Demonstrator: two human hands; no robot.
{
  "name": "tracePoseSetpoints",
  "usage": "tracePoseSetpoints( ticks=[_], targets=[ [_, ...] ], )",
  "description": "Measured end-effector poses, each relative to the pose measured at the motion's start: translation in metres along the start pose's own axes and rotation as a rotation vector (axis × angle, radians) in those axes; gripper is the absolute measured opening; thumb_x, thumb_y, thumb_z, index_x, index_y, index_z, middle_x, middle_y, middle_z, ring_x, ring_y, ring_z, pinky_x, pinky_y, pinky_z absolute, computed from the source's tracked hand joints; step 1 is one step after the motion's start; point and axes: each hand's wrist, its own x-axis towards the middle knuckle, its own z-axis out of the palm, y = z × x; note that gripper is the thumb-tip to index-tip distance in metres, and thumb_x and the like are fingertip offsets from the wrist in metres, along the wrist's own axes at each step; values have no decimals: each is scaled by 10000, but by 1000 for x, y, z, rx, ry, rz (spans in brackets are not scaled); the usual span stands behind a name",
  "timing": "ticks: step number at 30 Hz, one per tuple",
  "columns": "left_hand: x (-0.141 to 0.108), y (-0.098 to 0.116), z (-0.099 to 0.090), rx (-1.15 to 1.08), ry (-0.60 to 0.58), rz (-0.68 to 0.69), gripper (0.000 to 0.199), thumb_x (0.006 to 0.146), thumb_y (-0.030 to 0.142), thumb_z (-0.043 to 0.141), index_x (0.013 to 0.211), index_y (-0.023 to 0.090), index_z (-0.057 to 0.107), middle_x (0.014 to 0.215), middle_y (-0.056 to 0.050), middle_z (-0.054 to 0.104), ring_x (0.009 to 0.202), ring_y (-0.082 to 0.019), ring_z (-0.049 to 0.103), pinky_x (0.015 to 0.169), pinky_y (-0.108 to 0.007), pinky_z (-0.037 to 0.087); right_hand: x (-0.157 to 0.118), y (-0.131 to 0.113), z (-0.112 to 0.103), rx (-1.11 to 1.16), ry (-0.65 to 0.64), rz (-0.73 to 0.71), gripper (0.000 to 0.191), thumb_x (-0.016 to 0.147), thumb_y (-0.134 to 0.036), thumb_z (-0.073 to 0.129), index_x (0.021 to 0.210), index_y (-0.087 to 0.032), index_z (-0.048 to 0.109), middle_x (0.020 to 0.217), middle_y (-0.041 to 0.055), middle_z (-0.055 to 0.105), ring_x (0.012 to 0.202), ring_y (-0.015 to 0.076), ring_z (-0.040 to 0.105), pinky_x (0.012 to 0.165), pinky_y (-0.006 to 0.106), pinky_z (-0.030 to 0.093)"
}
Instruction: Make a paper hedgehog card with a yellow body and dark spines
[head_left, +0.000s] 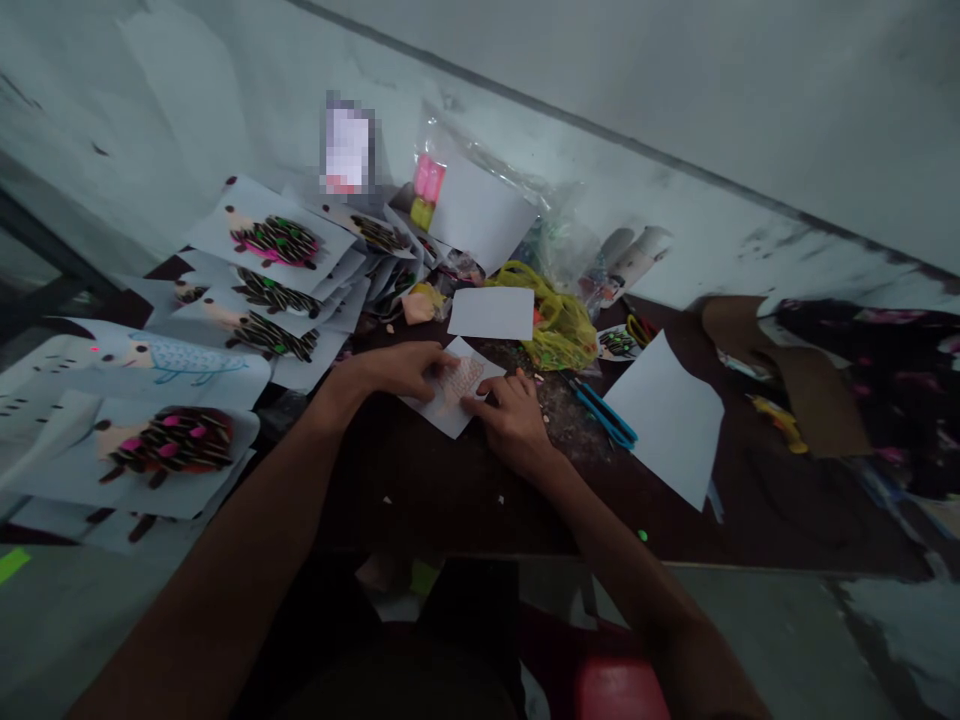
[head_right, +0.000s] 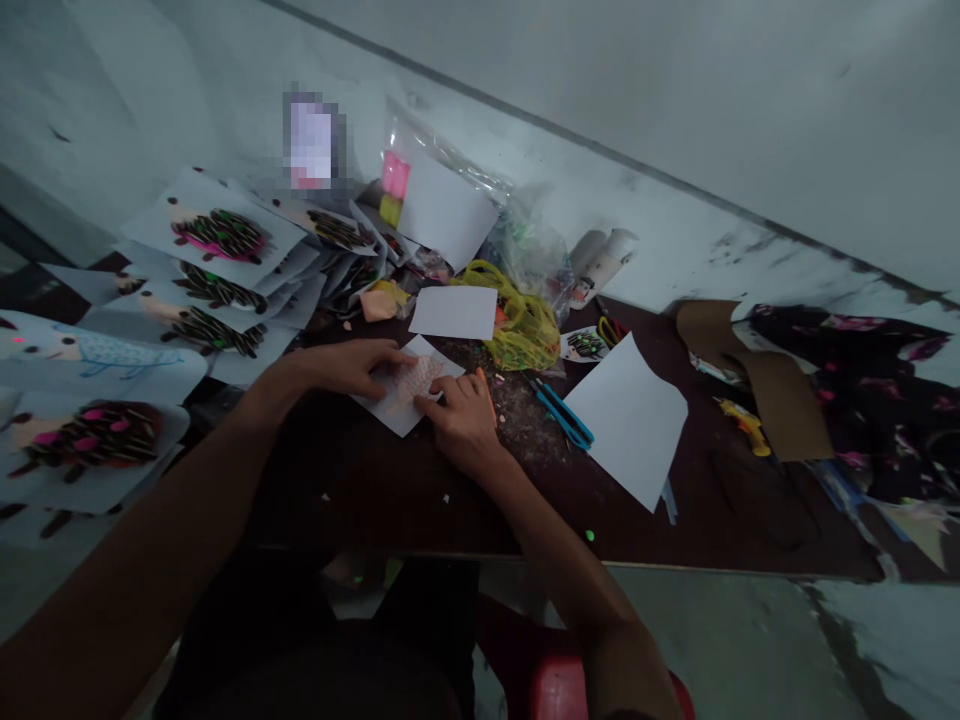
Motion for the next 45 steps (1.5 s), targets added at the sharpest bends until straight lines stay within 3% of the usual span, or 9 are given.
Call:
tracePoseSetpoints(
  ticks=[12, 22, 32, 36, 45],
  targets=[
    [-1, 3, -1, 12, 8, 8, 650, 677, 217, 594, 1326, 189, 617, 1088, -37, 628, 956, -213, 584, 874, -290, 478, 0, -5, 1, -117, 11, -57, 307, 1029, -180, 472, 1164, -286, 727, 1112, 69, 669, 950, 221, 493, 1030, 452, 301],
    [-1, 0, -2, 2, 3, 32, 627, 680, 245, 598, 1304, 197, 623, 1106, -41, 633, 993, -216, 585, 891, -282, 471, 1, -8, 1, 1, 6, -88, 319, 990, -141, 539, 1157, -320, 743, 1118, 59, 651, 951, 212, 492, 996, 440, 301],
    [-1, 0, -1, 2, 6, 33, 593, 677, 254, 615, 1267, 203, 641, 1061, -34, 649, 957, -218, 586, 860, -298, 478, 2, -9, 1, -1, 27, -182, 311, 1011, -138, 490, 1181, -257, 722, 1064, 74, 651, 916, 205, 479, 943, 408, 321],
    [-1, 1, -2, 12, 5, 27, 615, 673, 256, 605, 1283, 185, 634, 1065, -39, 633, 962, -216, 586, 871, -291, 473, 0, -10, 0, -13, 67, -152, 307, 1017, -148, 471, 1147, -251, 729, 1038, 70, 652, 900, 199, 480, 946, 404, 326],
    [-2, 5, -4, 37, 2, 34, 595, 664, 240, 601, 1253, 172, 656, 1030, -37, 638, 946, -224, 585, 862, -300, 475, 2, -11, 3, 51, 5, -187, 325, 988, -145, 509, 1206, -267, 717, 1068, 76, 627, 936, 207, 480, 939, 413, 313]
  ],
)
